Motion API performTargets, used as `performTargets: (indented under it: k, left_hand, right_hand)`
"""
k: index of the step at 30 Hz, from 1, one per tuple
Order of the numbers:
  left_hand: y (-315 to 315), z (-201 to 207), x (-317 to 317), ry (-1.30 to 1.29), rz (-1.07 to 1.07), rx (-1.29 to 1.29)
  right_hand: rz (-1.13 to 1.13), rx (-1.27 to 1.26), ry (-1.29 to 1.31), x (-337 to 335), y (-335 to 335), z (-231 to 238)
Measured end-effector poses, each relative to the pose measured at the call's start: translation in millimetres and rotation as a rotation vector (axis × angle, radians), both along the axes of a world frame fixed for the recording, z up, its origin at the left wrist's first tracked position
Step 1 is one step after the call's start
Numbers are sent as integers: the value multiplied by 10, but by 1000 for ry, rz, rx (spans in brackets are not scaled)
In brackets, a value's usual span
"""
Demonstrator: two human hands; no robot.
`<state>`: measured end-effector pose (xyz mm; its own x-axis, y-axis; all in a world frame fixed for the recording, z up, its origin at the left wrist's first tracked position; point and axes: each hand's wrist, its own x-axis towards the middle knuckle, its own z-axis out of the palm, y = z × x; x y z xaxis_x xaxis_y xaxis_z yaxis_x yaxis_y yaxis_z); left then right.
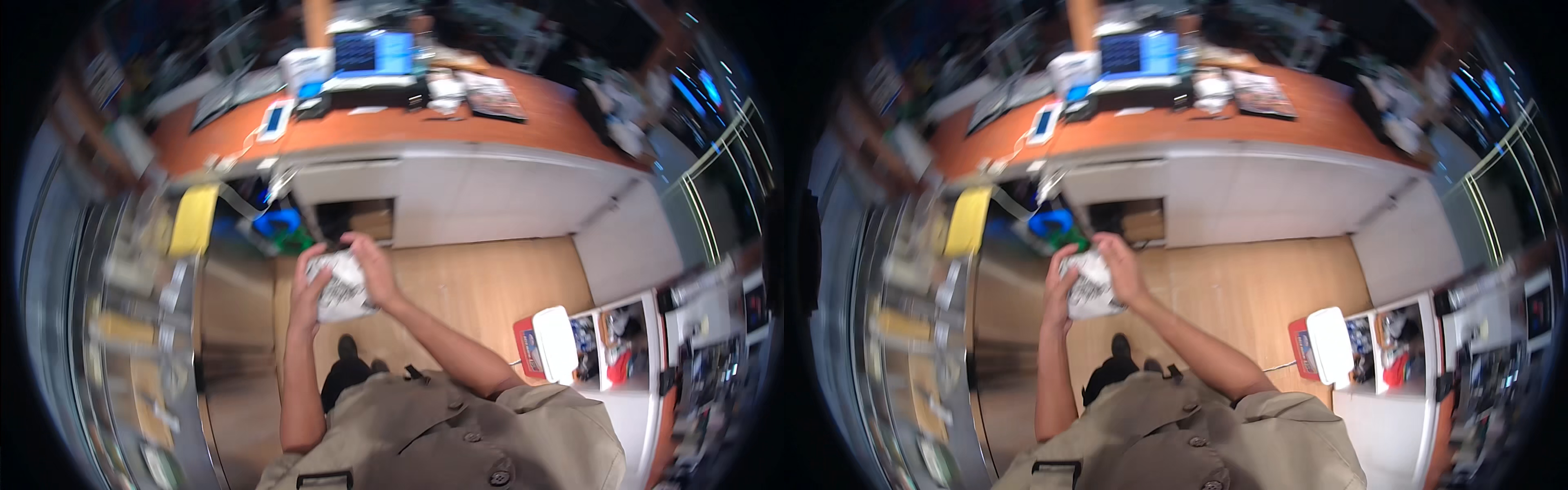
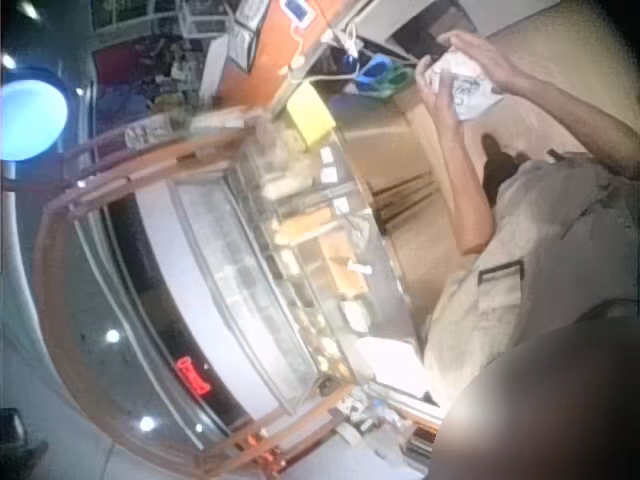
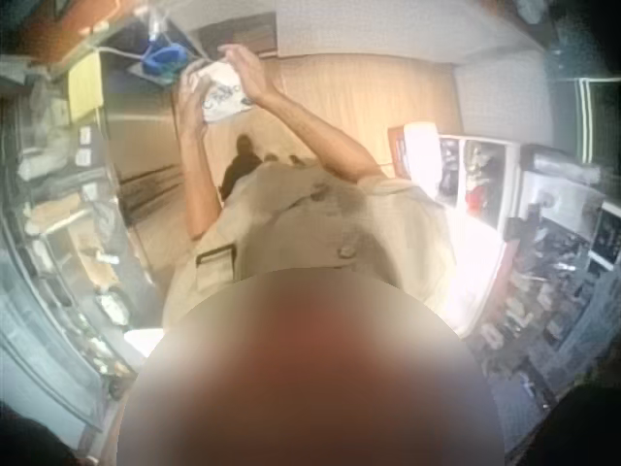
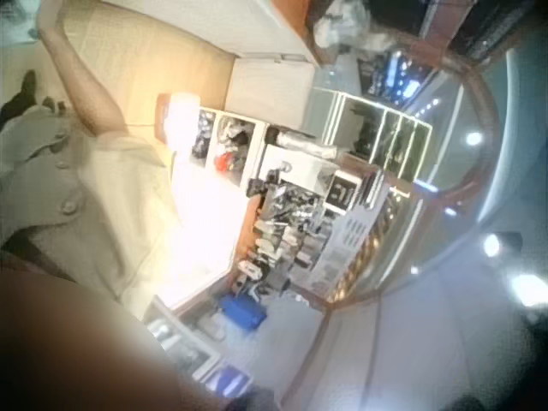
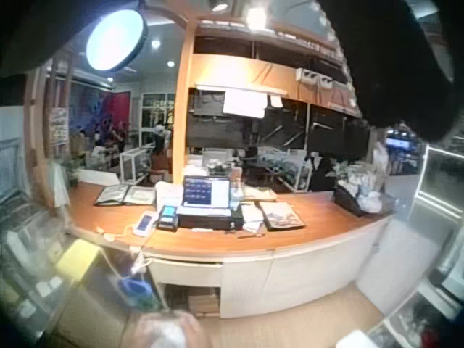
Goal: The person assembles a salad by placing lettuce, meat, and other ingredients into a container, then adds sauce and wraps the container in paper. The person also handles a plastic cup and ice.
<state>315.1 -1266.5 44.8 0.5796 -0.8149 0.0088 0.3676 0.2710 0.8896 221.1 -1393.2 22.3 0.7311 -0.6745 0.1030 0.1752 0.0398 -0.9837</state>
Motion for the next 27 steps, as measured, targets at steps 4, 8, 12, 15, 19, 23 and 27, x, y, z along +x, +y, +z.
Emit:
performTargets:
  k: [4, 8, 12, 15, 19, 23, 27]
  left_hand:
    - [-1335, -161, -230, 35, -229, 61]
    - [-2900, -486, -483, 258, -312, -1]
    - [-4561, -578, -699, 244, -292, 54]
    - [-5757, -464, -1012, 225, -295, 68]
    - [-7107, -321, -1467, -35, -281, 160]
    - [-8110, -488, -1909, -182, -197, 142]
    - [-8604, -633, -2169, -224, -83, 163]
  right_hand:
    - [-44, 297, -180, -518, -1097, -182]
    - [-325, 35, -112, -1020, -2788, -244]
    - [-656, -418, 187, -1722, -4774, -66]
    - [-868, -690, 307, -2387, -5943, 239]
    - [-992, -1121, 583, -3188, -7469, 739]
    - [-1035, -1279, 905, -3626, -9215, 979]
    - [-1073, -1583, 1278, -3796, -10527, 1022]
